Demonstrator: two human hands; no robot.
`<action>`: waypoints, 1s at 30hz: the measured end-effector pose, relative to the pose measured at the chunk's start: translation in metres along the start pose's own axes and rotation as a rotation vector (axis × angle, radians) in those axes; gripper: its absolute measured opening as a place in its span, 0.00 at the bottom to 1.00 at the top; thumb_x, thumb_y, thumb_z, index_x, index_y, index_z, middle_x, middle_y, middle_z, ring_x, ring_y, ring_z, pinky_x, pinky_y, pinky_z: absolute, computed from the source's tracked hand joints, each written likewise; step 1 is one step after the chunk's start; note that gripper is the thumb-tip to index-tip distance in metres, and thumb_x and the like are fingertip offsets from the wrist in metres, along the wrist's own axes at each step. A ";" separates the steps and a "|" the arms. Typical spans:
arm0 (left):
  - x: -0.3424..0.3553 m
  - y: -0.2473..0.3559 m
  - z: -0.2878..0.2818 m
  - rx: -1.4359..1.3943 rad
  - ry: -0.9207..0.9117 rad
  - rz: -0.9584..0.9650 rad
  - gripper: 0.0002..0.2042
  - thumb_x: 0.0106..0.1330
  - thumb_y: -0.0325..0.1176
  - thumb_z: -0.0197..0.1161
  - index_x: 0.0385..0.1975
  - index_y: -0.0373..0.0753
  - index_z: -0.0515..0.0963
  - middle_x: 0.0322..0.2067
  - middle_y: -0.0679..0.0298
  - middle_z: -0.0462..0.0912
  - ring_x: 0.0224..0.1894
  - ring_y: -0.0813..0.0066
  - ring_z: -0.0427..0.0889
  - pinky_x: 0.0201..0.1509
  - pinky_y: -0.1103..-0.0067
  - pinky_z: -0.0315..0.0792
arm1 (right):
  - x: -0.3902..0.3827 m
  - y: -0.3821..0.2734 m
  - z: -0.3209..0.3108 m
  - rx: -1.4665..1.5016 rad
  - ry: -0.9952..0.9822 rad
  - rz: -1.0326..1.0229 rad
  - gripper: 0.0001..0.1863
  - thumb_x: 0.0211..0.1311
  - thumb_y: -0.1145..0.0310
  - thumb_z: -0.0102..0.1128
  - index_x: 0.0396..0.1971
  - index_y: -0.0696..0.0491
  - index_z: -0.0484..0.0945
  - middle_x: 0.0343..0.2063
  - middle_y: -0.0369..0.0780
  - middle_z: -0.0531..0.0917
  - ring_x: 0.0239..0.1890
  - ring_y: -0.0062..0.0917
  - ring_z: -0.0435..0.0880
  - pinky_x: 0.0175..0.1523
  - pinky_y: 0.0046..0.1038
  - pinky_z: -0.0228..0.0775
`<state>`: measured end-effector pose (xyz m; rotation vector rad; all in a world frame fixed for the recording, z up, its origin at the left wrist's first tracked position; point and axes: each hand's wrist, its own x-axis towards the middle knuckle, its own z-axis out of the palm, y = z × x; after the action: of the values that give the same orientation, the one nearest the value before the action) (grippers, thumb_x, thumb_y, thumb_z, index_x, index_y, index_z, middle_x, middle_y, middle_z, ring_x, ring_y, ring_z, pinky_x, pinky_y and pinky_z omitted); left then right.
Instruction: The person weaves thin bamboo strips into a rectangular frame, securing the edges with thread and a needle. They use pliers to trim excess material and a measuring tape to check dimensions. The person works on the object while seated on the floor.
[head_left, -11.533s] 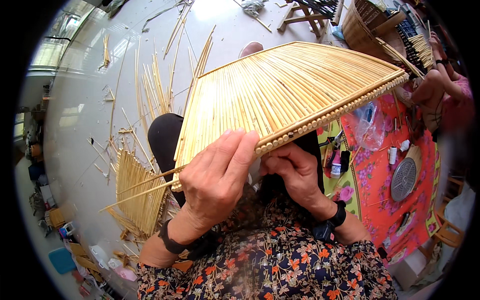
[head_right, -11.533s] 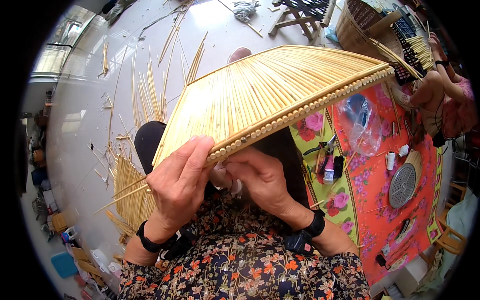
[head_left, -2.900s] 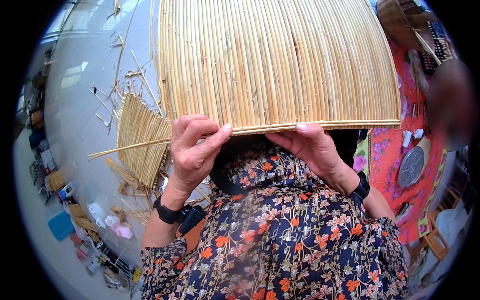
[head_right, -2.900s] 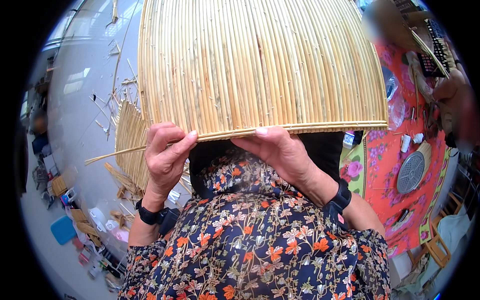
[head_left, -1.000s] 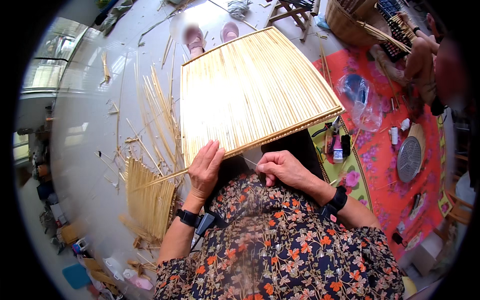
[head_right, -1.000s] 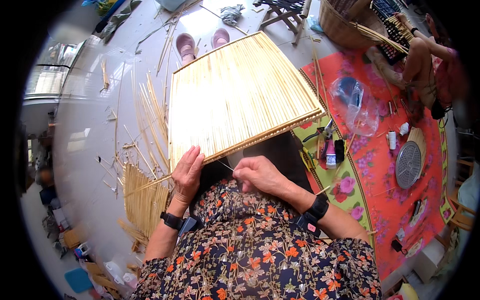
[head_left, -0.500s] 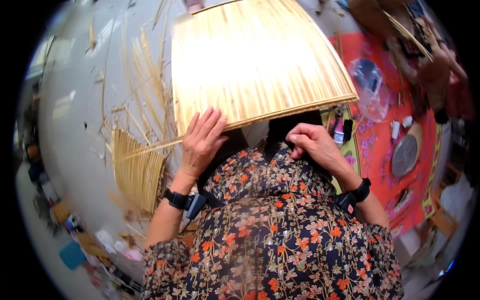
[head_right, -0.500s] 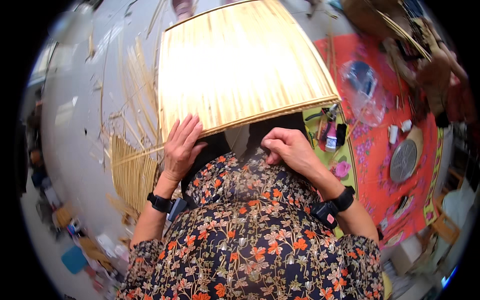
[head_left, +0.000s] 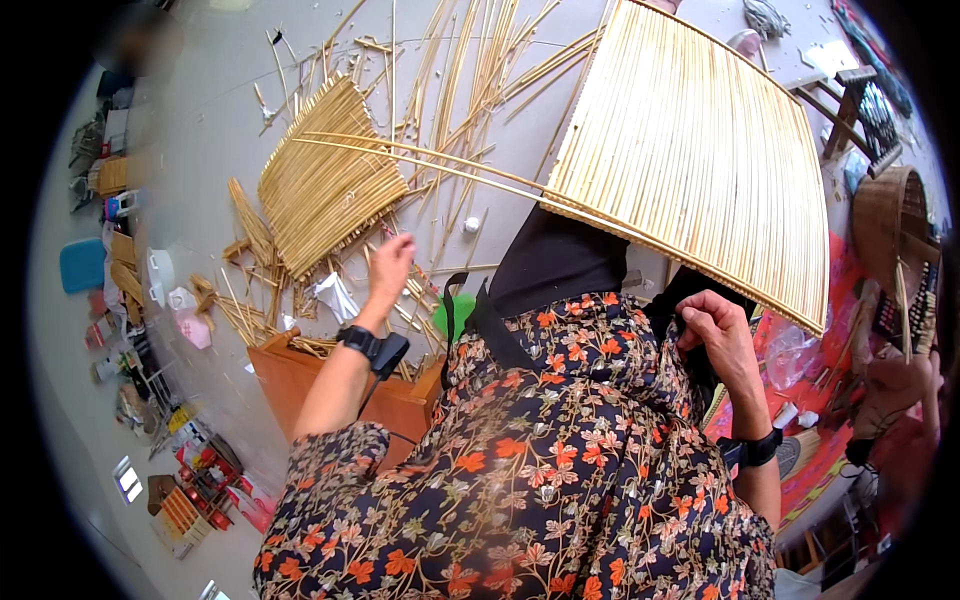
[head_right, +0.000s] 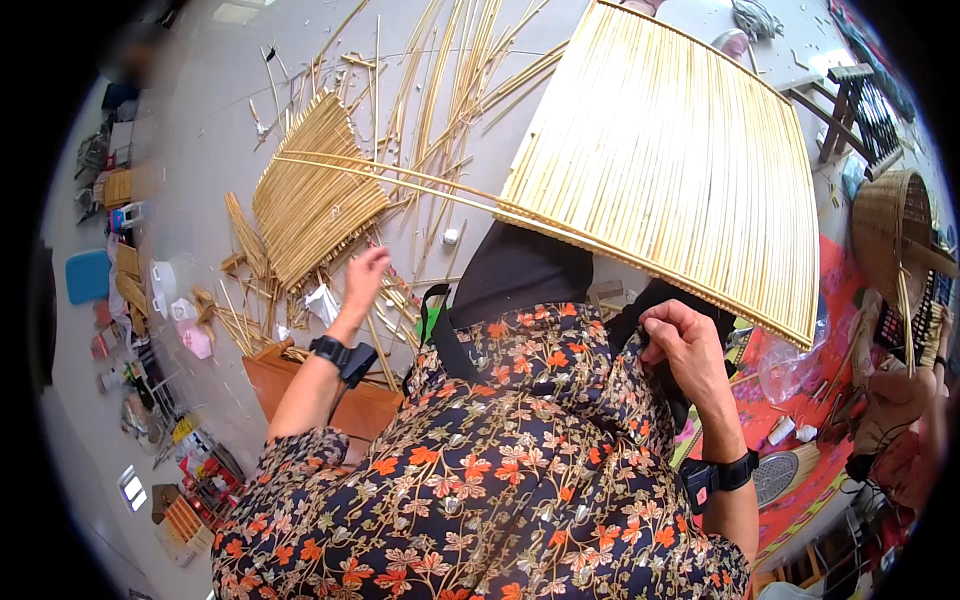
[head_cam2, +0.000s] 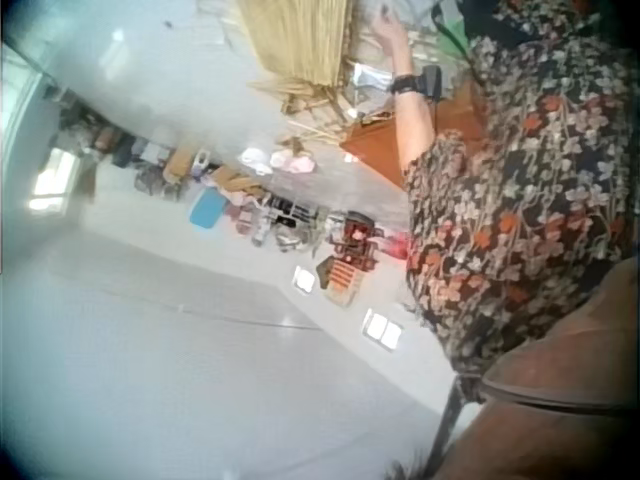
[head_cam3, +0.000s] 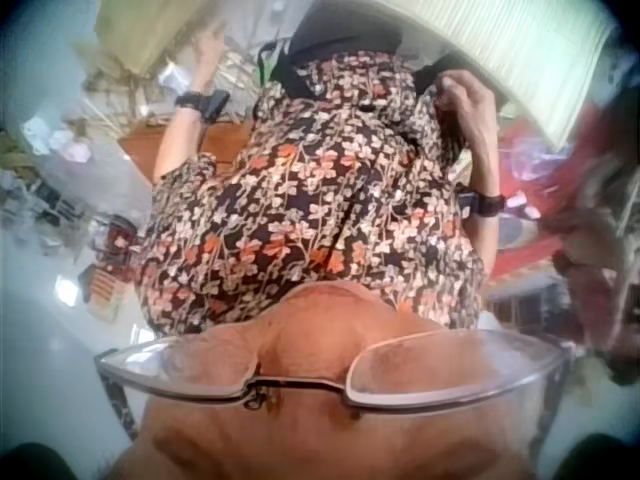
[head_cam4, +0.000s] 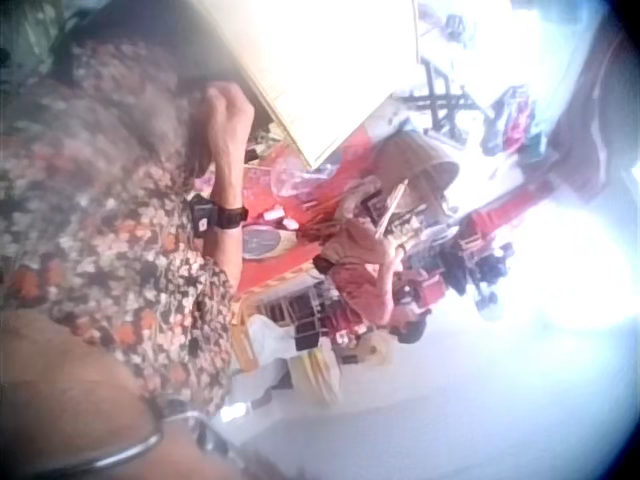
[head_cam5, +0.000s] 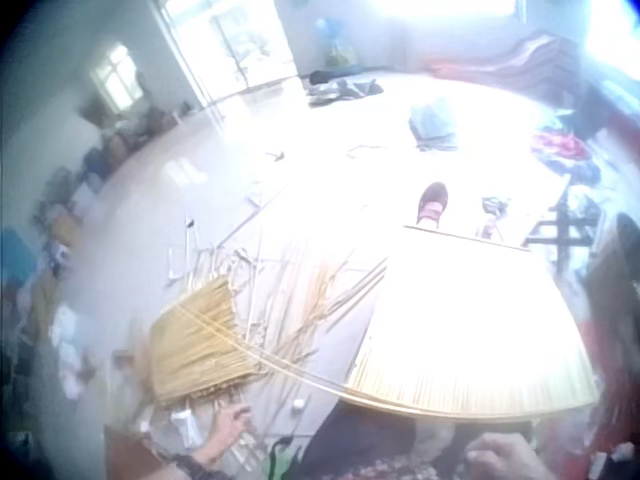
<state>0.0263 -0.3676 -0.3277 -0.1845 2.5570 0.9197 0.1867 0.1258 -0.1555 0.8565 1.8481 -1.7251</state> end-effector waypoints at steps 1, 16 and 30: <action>0.006 -0.029 0.026 0.002 -0.062 0.071 0.14 0.65 0.30 0.64 0.50 0.36 0.82 0.47 0.57 0.86 0.46 0.71 0.85 0.50 0.76 0.78 | 0.001 -0.008 0.001 -0.026 -0.013 -0.006 0.07 0.68 0.72 0.56 0.36 0.61 0.79 0.19 0.32 0.78 0.21 0.15 0.81 0.29 0.18 0.74; 0.082 -0.061 0.164 0.139 -0.163 0.176 0.22 0.53 0.24 0.70 0.50 0.39 0.80 0.39 0.52 0.82 0.45 0.55 0.82 0.48 0.70 0.77 | -0.015 -0.011 0.015 -0.109 0.053 0.026 0.07 0.68 0.73 0.56 0.37 0.60 0.80 0.24 0.32 0.81 0.26 0.12 0.80 0.33 0.17 0.74; -0.054 0.162 0.009 -1.283 -0.800 -0.018 0.22 0.68 0.28 0.62 0.62 0.43 0.71 0.53 0.50 0.79 0.44 0.65 0.85 0.39 0.79 0.82 | 0.032 -0.084 0.051 -0.121 -0.315 -0.534 0.18 0.61 0.76 0.62 0.51 0.56 0.77 0.52 0.41 0.77 0.30 0.15 0.82 0.37 0.20 0.76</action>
<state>0.0360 -0.2377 -0.2169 -0.1401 0.9902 1.9724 0.1006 0.0782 -0.1246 0.0242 2.0431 -1.8841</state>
